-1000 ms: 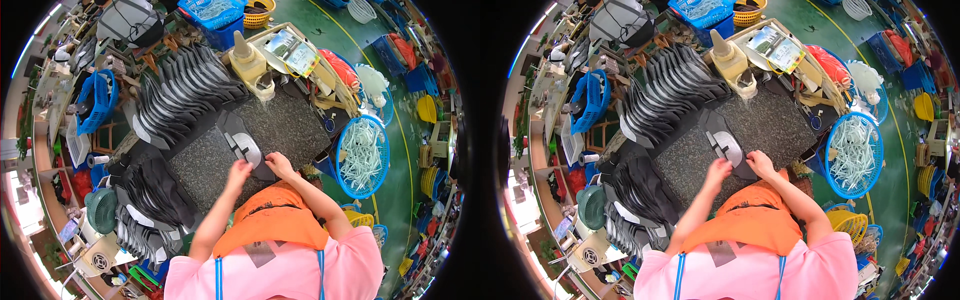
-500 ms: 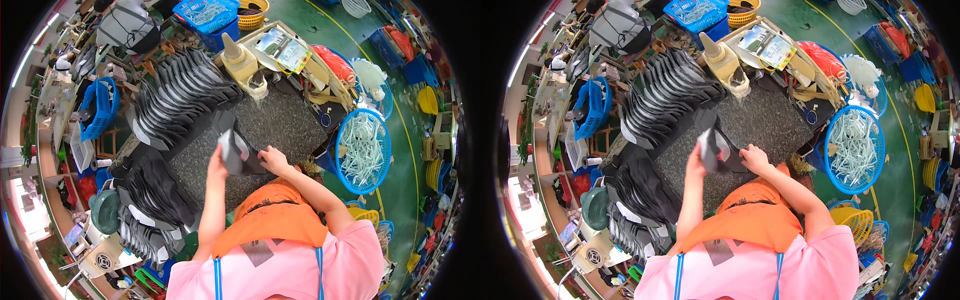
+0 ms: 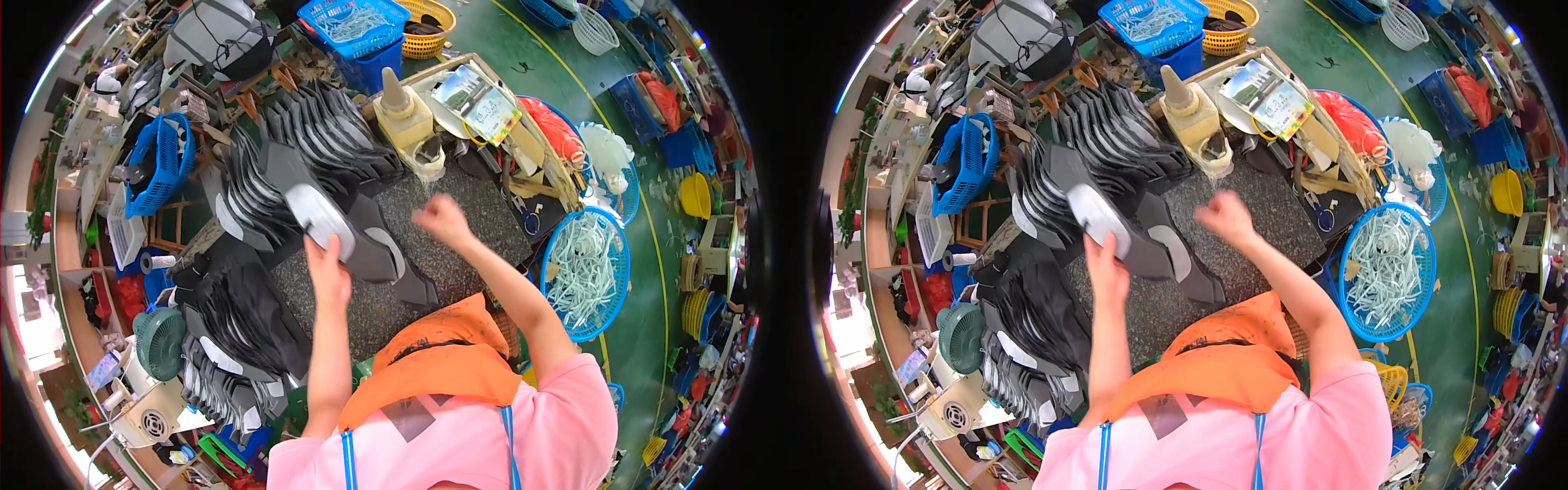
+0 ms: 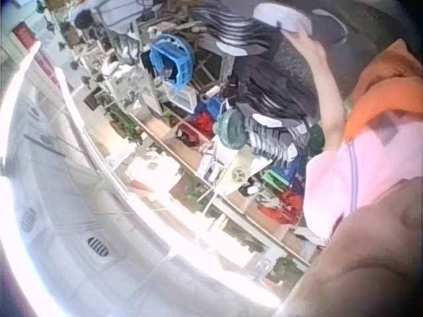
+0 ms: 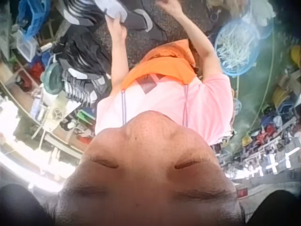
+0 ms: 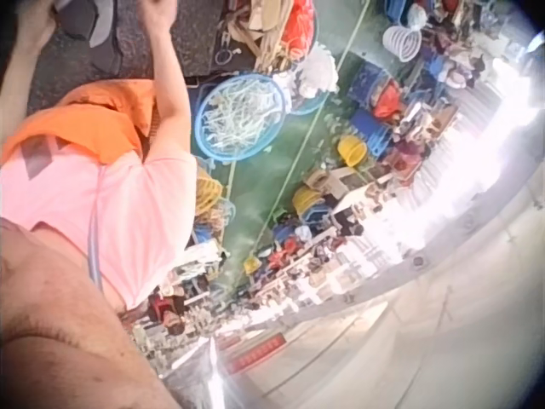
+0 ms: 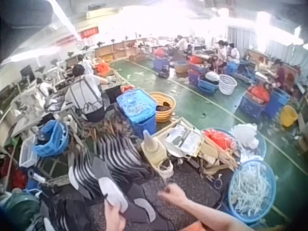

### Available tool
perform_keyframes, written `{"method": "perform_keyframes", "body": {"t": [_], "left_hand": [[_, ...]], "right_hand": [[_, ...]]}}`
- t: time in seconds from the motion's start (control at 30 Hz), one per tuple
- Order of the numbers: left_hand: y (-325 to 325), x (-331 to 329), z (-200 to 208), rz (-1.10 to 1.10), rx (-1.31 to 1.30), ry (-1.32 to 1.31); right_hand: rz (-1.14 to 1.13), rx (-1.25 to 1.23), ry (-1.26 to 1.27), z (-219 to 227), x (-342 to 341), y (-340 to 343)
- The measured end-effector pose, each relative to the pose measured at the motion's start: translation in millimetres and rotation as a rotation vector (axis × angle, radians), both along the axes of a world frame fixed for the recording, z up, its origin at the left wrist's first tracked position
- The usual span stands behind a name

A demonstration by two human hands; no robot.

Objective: The person applies adhesive to the edges of shoe upper components using a small brush, picking up pieces from a stack and placing them back on the workspace after coating.

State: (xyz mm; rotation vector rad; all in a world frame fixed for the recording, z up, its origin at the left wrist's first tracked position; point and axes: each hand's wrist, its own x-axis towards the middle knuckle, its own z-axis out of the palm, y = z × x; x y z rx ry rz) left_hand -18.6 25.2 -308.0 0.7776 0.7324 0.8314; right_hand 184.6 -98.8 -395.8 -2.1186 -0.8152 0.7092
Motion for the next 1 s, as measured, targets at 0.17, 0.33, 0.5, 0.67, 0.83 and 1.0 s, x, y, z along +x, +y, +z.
{"method": "perform_keyframes", "body": {"t": [0.17,0.33,0.5,0.67,0.83,1.0], "left_hand": [[-60,-26,-86,-0.103,-0.545,0.112],[-45,-24,-61,-0.146,-0.370,-0.026],[-73,-38,-112,-0.092,-0.652,0.088],[-64,-38,-115,-0.226,-0.620,0.161],[-72,-54,-143,-0.172,-0.575,0.241],[-70,-54,-146,-0.194,-0.608,0.217]], "right_hand": [[-0.225,0.101,-0.422,8,93,75],[0.274,0.142,-0.738,18,94,42],[0.020,-0.025,-0.244,37,57,14],[0.545,0.340,-0.008,-5,-24,39],[0.421,0.341,-0.117,0,-43,56],[0.756,-0.060,0.118,6,-30,-19]]}}
